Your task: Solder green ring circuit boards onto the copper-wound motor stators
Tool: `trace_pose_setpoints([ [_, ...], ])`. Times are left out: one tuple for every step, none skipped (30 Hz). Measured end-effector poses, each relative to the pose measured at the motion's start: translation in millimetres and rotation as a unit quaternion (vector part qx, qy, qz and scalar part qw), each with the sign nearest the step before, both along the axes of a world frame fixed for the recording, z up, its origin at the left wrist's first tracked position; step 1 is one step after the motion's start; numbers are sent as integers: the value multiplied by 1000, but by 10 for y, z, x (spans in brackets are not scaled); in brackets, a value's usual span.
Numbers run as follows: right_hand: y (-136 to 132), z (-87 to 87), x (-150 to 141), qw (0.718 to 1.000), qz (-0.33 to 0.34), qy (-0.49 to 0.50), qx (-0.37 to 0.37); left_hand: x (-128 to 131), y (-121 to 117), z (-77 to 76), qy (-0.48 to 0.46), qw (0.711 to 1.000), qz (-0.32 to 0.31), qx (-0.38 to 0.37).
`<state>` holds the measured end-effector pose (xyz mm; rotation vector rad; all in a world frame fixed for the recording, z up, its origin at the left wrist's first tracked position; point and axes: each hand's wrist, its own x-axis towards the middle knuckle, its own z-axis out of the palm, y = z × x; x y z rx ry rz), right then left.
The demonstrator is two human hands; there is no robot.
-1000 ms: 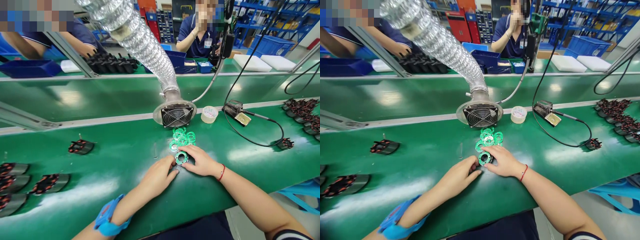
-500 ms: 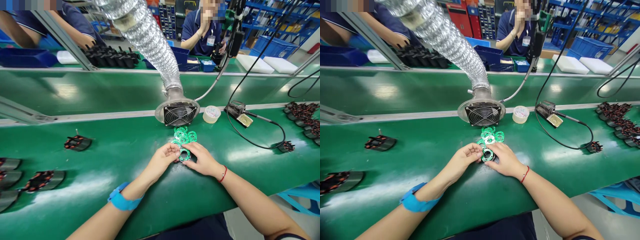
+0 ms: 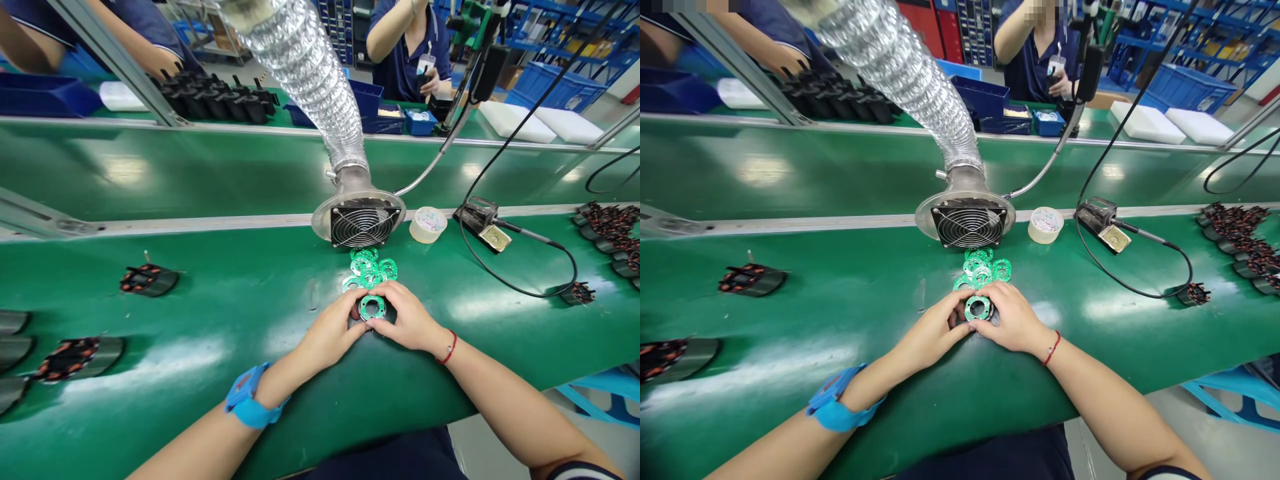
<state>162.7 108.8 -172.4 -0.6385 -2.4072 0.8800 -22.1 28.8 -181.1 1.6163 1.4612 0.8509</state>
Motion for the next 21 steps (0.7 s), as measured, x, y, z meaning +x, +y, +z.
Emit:
trace_pose_setpoints([
  [8, -14, 4, 1000, 6, 10, 5, 9, 3, 6, 2, 1000, -2, -4],
  [16, -29, 8, 1000, 10, 20, 9, 14, 6, 12, 4, 1000, -3, -10],
  [25, -42, 13, 999, 14, 29, 13, 14, 10, 15, 5, 1000, -4, -16],
  [33, -53, 17, 999, 17, 35, 15, 11, 14, 16, 5, 1000, -3, -21],
  [40, -59, 21, 999, 19, 38, 16, 5, 17, 14, 4, 1000, -2, -23],
  [46, -60, 26, 999, 21, 37, 13, -4, 21, 10, 1, 1000, -2, -24],
  [51, -57, 31, 999, 22, 31, 8, -16, 24, 5, -5, 1000, -5, -27],
  [55, -50, 37, 1000, 20, 21, -2, -30, 26, 2, -14, 999, -7, -31],
  [57, -40, 44, 1000, 15, 9, -12, -46, 28, 0, -27, 999, -9, -37],
  [58, -28, 52, 1000, 8, -2, -21, -61, 29, 1, -42, 998, -11, -43],
  [56, -15, 60, 1000, 0, -12, -28, -75, 30, 3, -55, 997, -12, -47],
  [53, -2, 67, 999, -7, -20, -29, -85, 29, 5, -61, 997, -13, -46],
  [47, 10, 73, 999, -13, -24, -25, -91, 27, 7, -61, 997, -13, -39],
  [40, 19, 78, 999, -16, -24, -18, -93, 24, 6, -52, 998, -15, -27],
  [33, 27, 81, 1000, -16, -22, -11, -90, 21, 3, -39, 999, -17, -10],
  [27, 32, 82, 1000, -14, -17, -4, -83, 17, -2, -27, 999, -18, 6],
  [22, 34, 82, 1000, -13, -11, 1, -74, 14, -7, -19, 999, -18, 21],
  [20, 33, 82, 1000, -12, -6, 5, -65, 14, -13, -15, 999, -17, 31],
  [21, 30, 80, 1000, -11, -2, 6, -56, 16, -16, -15, 999, -15, 35],
  [24, 25, 78, 1000, -11, 1, 7, -51, 22, -18, -16, 999, -14, 35],
  [29, 18, 73, 1000, -13, 3, 9, -49, 31, -16, -17, 999, -14, 34],
])
